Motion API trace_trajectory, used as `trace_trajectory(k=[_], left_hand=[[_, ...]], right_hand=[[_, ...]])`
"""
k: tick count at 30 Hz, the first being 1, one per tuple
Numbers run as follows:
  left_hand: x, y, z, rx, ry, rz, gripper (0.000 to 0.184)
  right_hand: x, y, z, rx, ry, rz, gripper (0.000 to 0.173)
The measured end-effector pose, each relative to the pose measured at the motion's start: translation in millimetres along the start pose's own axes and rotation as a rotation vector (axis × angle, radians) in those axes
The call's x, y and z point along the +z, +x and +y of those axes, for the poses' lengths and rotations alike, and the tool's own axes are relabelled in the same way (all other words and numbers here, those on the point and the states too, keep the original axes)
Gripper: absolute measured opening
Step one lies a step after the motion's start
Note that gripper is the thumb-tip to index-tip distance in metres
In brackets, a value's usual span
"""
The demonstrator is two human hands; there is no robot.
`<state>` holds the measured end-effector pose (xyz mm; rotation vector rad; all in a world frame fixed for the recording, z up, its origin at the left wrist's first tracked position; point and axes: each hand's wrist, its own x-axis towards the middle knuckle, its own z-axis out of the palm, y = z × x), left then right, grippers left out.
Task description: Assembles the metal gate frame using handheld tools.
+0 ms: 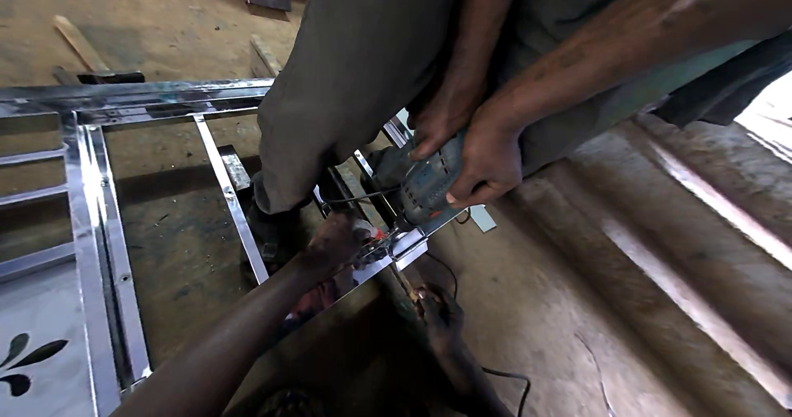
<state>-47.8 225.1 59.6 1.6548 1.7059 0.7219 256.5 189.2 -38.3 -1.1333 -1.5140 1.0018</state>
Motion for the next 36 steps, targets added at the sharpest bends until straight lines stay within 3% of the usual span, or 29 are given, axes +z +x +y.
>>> trace_trajectory(k=[28, 32, 36], left_hand=[[1, -8, -11, -0.015, -0.09, 0.058, 0.033], [-10, -25, -22, -0.074, -0.35, 0.112, 0.031], [-13, -73, -32, -0.221, -0.845, 0.127, 0.025]], right_hand=[[-1, -1, 1, 0.04, -0.024, 0.004, 0.028], [-2, -2, -1, 0.039, -0.02, -0.008, 0.025], [-3, -2, -3, 0.034, -0.032, -0.023, 0.024]])
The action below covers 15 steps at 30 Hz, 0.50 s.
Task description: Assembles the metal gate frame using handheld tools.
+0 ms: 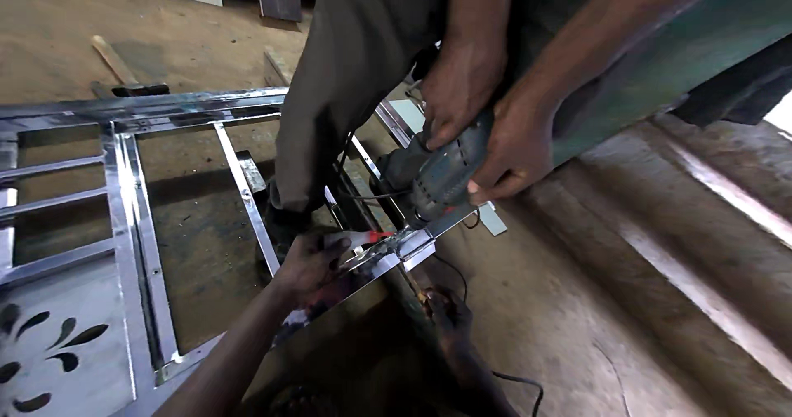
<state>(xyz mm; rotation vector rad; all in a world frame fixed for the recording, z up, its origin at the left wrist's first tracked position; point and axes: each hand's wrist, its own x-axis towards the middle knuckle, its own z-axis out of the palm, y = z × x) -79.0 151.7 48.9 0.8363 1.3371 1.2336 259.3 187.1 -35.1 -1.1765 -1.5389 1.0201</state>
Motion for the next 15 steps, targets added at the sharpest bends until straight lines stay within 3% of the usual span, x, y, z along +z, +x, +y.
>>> trace_trajectory(k=[3, 5, 8, 9, 12, 15], left_hand=[[-10, -55, -14, -0.021, -0.255, 0.054, 0.027], [-15, -98, -23, -0.002, -0.368, 0.158, 0.029], [-21, -162, -32, 0.02, -0.439, 0.331, 0.024], [-25, -182, -36, 0.035, -0.453, 0.357, 0.024], [-37, -222, -44, 0.076, -0.488, 0.416, 0.025], [-44, -235, -45, 0.092, -0.487, 0.481, 0.027]], right_hand=[[-1, 2, 5, -0.02, -0.071, -0.001, 0.025], [5, 3, -7, 0.019, -0.313, -0.03, 0.031], [28, 14, -98, 0.475, -0.707, -0.351, 0.045], [29, 12, -97, 0.431, -0.793, -0.4, 0.048], [20, -1, -33, -0.016, -0.81, -0.277, 0.046], [18, 1, -6, -0.149, -0.734, -0.188, 0.042]])
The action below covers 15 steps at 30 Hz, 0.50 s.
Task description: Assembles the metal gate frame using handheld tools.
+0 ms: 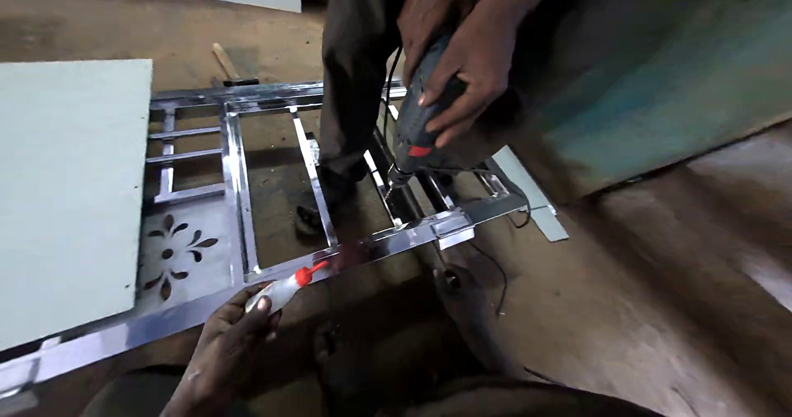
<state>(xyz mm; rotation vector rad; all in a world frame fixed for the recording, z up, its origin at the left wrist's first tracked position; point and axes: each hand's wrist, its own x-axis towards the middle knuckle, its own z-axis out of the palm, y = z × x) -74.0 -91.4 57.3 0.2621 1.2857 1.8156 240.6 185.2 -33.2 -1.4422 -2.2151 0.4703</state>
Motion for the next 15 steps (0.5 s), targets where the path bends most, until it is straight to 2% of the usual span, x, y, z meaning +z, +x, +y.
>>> trace_trajectory(k=[3, 5, 7, 9, 10, 11, 13, 15], left_hand=[[-11, 4, 3, 0.004, -0.004, 0.0, 0.03], [-17, 6, 4, -0.012, -0.02, -0.015, 0.03], [-17, 7, 3, -0.021, -0.038, -0.014, 0.028], [-16, 9, 3, -0.031, -0.026, -0.012, 0.027], [-15, 9, 3, -0.036, -0.018, -0.006, 0.026], [-14, 9, 4, -0.041, -0.019, -0.004, 0.026], [-15, 10, 1, -0.045, -0.039, -0.008, 0.024], [-16, 11, 0, -0.043, -0.038, -0.008, 0.024]], right_hand=[[11, 0, 10, -0.06, 0.027, 0.043, 0.04], [9, -6, -10, -0.09, 0.124, 0.028, 0.034], [-13, -22, -72, 0.059, 0.283, -0.161, 0.027], [-36, -38, -157, 0.353, 0.423, -0.39, 0.023], [-44, -46, -192, 0.497, 0.439, -0.576, 0.028], [-34, -62, -199, 0.539, 0.514, -0.719, 0.03], [30, -108, -138, 0.241, 0.82, -0.95, 0.03], [75, -134, -107, 0.028, 0.887, -1.295, 0.042]])
